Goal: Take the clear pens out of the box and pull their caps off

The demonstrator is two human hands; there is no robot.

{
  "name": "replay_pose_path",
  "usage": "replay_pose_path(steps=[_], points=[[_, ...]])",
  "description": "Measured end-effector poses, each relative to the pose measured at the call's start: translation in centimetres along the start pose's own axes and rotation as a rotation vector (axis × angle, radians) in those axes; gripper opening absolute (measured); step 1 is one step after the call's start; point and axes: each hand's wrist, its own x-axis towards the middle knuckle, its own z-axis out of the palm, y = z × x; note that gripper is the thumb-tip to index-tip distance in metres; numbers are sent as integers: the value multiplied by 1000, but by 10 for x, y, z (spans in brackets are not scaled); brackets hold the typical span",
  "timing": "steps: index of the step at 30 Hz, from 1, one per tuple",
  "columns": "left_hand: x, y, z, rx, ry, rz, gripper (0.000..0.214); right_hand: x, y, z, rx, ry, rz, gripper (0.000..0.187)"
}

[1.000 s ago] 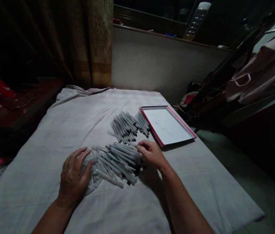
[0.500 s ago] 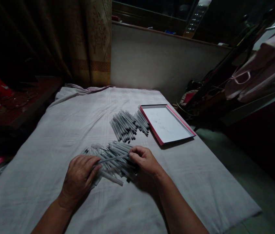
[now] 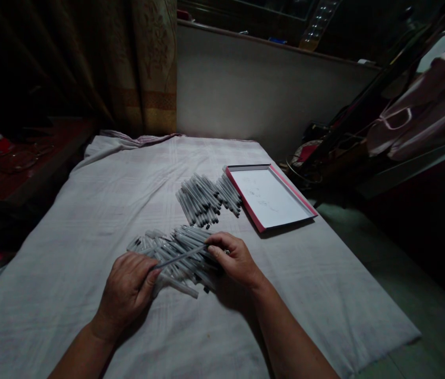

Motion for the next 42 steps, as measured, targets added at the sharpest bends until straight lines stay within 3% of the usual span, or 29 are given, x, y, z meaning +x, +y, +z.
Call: replay_pose_path(steps=[7,14,19,25,30,35,42], points=[[-3,-2,0,-17,-10,-20,9,0,6,6,111,1,116,18],[-5,-3,1,-25,-47,-72,14,0,3,1,66,3,53,12],[-2,-1,0,-24,-32,-49,12,-1,5,3,143,5,123,17],[-1,0,-1,-20,-26,-23,10,-1,2,2,93,16,61,11],[-1,0,-1,3,-41,-9,9,-1,3,5,108,0,140,17],[0,1,-1,4,-29,-5,11,0,5,4,104,33,92,13],[-1,0,0,-16,-31,-29,12,0,7,3,145,14,133,17]])
